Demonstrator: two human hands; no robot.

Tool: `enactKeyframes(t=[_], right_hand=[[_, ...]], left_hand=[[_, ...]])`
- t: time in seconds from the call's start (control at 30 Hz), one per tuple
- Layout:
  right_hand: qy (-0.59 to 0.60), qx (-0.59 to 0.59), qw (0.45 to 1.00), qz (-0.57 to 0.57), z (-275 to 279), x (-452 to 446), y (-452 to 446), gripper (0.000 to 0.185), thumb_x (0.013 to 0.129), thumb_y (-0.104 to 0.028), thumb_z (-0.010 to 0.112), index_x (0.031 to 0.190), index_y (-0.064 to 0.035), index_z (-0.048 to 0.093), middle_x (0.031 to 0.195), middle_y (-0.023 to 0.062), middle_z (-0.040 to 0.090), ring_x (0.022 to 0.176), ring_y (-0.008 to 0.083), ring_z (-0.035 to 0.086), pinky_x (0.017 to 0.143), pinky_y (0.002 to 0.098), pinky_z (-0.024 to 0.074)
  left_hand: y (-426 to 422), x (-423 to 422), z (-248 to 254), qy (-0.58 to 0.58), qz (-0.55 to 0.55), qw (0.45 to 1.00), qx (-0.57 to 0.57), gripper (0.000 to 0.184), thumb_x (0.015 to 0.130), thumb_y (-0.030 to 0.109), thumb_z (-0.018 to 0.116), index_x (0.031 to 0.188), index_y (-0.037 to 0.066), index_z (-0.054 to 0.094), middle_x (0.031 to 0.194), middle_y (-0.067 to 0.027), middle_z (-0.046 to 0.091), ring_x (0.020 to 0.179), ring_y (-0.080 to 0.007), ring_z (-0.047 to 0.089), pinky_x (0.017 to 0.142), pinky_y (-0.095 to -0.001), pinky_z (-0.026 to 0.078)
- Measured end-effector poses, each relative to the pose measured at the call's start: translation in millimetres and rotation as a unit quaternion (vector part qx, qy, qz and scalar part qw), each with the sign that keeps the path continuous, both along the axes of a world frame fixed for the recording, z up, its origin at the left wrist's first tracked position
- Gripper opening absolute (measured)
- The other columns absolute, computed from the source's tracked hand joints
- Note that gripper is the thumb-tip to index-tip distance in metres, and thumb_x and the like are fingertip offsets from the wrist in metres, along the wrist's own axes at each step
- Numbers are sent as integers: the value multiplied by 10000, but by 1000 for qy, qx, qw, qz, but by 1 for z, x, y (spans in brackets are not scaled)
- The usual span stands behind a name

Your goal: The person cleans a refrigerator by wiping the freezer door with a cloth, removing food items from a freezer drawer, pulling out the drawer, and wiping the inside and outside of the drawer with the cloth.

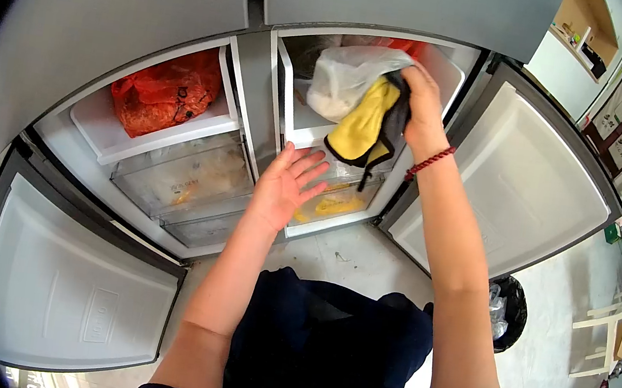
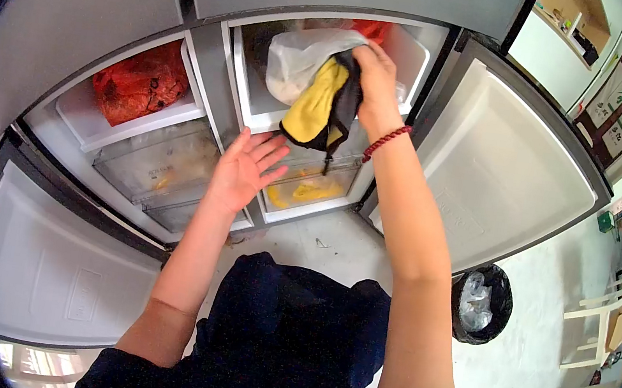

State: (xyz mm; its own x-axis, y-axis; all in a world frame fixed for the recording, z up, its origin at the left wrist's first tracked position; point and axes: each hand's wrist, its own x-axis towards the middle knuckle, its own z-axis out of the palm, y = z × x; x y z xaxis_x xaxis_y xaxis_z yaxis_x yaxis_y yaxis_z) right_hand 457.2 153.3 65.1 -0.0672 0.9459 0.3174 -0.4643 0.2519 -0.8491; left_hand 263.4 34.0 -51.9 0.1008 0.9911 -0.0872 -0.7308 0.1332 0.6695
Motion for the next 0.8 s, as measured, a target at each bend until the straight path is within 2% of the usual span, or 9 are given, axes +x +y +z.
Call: enactKeyframes(t=[0.1, 0.2, 0.3, 0.4, 0.5, 0.53, 0.67, 0.77, 0.8], right_hand=[[33, 52, 998, 17, 11, 17, -13, 281, 887, -121, 500, 1121, -15, 614, 1043, 68, 649, 950, 185, 618, 879, 324, 496], [57, 91, 994, -6, 22, 34, -21, 256, 878, -110, 491, 1060, -2, 634, 994, 51, 659, 886, 156, 621, 829, 290, 495], [85, 78, 993, -9, 33, 49, -41, 262, 875, -130, 496, 1069, 3, 611, 980, 66, 652, 895, 169, 626, 812, 307, 510], [52, 123, 989, 61, 20, 72, -42, 343, 909, -197, 500, 1205, -28, 538, 1124, 91, 612, 1013, 205, 606, 888, 333, 502], [-78, 127, 989, 22, 14, 79, -64, 276, 807, -89, 540, 1062, -1, 598, 979, 51, 625, 918, 139, 607, 838, 279, 488], [-144, 123, 982, 6, 13, 80, -72, 254, 748, -61, 551, 981, 8, 625, 929, 27, 624, 893, 122, 599, 825, 265, 476], [-248, 199, 948, 31, -12, 79, -90, 178, 753, -26, 588, 921, 18, 627, 889, 18, 615, 876, 101, 558, 796, 248, 435], [-282, 199, 938, -4, -30, 80, -92, 194, 727, -8, 557, 911, 22, 610, 874, 40, 594, 861, 119, 538, 790, 261, 426], [-288, 187, 939, -30, -33, 81, -94, 172, 735, -12, 553, 893, 24, 613, 863, 21, 596, 847, 102, 538, 782, 252, 426]], left_hand=[[-5, 6, 1, 23, -9, 1000, -20, 546, 930, 454, 588, 1248, 24, 479, 1256, -156, 555, 1186, -268, 536, 1008, -443, 428], [-15, 14, 4, 159, 13, 987, 19, 399, 936, 352, 599, 1190, 48, 548, 1131, -104, 602, 1096, -227, 567, 946, -421, 461], [-21, 25, 19, 273, 40, 947, 164, 319, 920, 250, 628, 1169, 60, 565, 1076, -70, 609, 1042, -177, 568, 921, -387, 464], [-17, 39, 37, 284, 114, 922, 236, 372, 890, 205, 663, 1205, 46, 546, 1122, -81, 587, 1104, -185, 543, 957, -377, 443], [-10, 46, 54, 421, 298, 769, 378, 474, 850, 226, 701, 1241, 29, 520, 1178, -98, 553, 1166, -202, 507, 1004, -372, 407], [-15, 43, 65, 476, 290, 727, 402, 641, 813, 276, 742, 1333, 20, 467, 1296, -125, 507, 1261, -233, 450, 1070, -376, 345], [-15, 55, 80, 501, 49, 767, 398, 841, 791, 368, 774, 1434, 4, 371, 1447, -212, 408, 1363, -313, 377, 1099, -387, 313], [7, 60, 73, 418, -9, 846, 330, 822, 824, 392, 743, 1438, -3, 365, 1429, -212, 430, 1362, -303, 380, 1099, -392, 316], [17, 58, 78, 413, 19, 846, 336, 784, 853, 405, 712, 1432, -5, 375, 1426, -216, 437, 1355, -291, 390, 1085, -388, 334]])
